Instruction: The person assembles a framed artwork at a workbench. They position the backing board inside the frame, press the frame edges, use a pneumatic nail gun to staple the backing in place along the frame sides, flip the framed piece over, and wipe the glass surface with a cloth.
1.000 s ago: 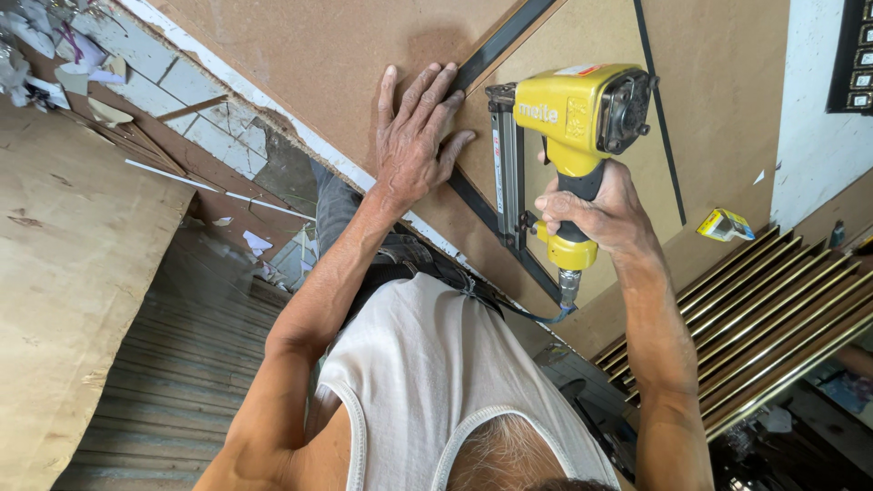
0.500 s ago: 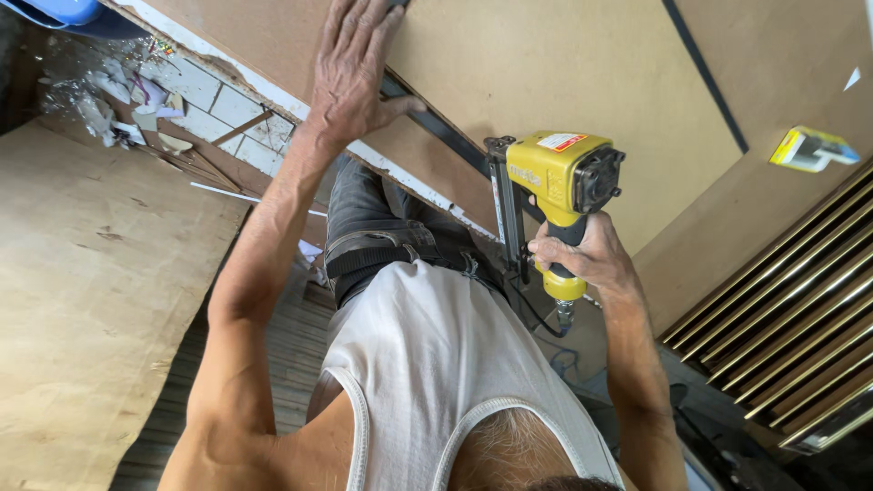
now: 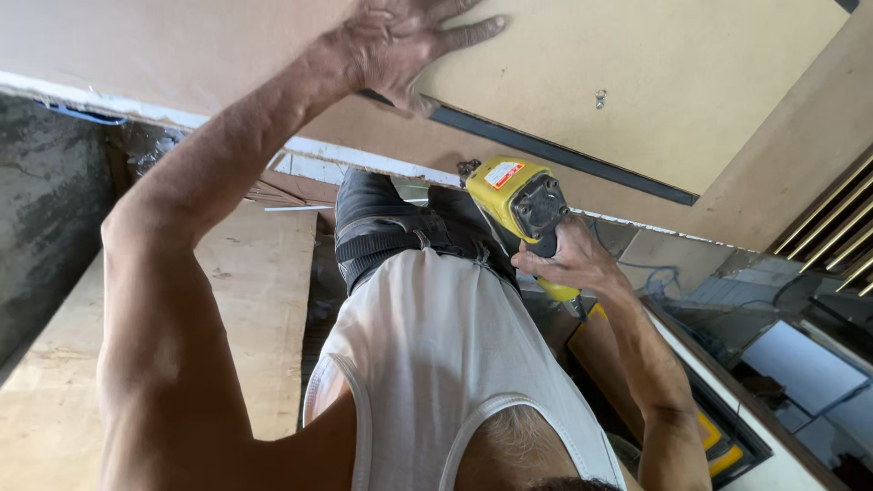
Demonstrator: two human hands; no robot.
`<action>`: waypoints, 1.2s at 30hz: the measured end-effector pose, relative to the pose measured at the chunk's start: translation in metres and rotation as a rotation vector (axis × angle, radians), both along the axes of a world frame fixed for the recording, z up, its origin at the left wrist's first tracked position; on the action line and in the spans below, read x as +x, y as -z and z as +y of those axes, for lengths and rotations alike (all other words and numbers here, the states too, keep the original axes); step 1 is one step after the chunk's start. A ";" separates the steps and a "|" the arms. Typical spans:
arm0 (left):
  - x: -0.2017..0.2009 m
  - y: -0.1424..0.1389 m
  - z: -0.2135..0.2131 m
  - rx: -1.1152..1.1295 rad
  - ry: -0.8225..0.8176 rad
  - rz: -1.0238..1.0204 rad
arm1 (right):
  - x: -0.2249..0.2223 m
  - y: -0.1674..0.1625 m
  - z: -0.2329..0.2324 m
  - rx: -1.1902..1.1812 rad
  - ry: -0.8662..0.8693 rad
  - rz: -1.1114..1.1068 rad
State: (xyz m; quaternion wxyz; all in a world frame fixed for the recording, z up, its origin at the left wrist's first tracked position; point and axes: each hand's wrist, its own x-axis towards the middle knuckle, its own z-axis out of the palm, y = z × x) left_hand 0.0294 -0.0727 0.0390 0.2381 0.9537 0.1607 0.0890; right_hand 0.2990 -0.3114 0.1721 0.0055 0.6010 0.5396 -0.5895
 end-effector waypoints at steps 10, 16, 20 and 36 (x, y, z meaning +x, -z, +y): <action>-0.003 0.018 -0.007 0.148 -0.014 -0.065 | -0.034 -0.003 -0.009 -0.100 0.581 -0.022; -0.003 0.018 -0.010 0.057 -0.014 -0.087 | -0.039 -0.023 0.023 -0.051 0.562 0.138; 0.000 0.018 -0.010 0.002 -0.028 -0.087 | -0.054 -0.030 0.043 -0.067 0.600 0.143; 0.001 0.026 -0.012 0.049 -0.058 -0.173 | -0.064 -0.033 0.053 -0.060 0.530 0.078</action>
